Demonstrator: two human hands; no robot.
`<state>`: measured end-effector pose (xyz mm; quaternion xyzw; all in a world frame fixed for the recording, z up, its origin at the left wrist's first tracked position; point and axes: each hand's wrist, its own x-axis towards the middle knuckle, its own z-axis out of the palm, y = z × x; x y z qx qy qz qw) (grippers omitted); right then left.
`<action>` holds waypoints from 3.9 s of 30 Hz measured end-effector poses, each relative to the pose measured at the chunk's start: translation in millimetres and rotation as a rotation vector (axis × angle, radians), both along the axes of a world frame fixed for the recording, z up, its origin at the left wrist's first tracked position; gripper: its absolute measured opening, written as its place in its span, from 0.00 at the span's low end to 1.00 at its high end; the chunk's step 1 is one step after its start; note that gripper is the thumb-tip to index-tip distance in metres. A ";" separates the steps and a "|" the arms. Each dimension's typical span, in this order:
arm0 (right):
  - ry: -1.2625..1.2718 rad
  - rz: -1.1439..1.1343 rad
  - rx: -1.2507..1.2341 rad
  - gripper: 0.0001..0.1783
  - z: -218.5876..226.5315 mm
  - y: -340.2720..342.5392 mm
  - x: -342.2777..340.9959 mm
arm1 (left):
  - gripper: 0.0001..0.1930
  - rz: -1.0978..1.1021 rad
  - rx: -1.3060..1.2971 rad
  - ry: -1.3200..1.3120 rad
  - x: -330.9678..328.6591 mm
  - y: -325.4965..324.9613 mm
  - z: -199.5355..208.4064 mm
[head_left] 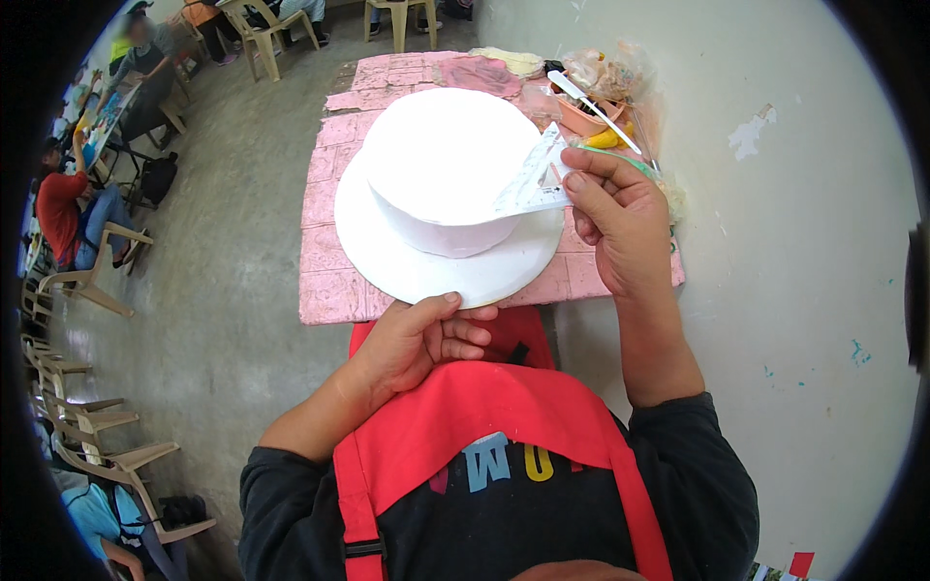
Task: The person smooths the top and sides of a white frosted cake using a triangular plastic scraper. They repeatedly rotate the cake stand and scrape the surface to even out the frosting, occasionally lifting the scraper to check the finish.
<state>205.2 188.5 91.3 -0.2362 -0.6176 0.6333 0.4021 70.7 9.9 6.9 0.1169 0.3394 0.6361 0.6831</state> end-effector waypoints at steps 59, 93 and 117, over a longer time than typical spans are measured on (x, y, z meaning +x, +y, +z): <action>-0.357 0.434 0.572 0.14 53.4 41.0 -44.6 | 0.14 0.194 -0.029 0.099 -2.2 -9.3 -2.9; -0.451 0.550 0.670 0.12 72.2 61.1 -31.4 | 0.14 0.216 -0.047 0.117 -6.1 -11.3 -4.8; -0.439 0.638 0.693 0.13 77.6 75.9 -40.2 | 0.17 0.354 -0.056 0.176 -16.3 -18.1 -7.5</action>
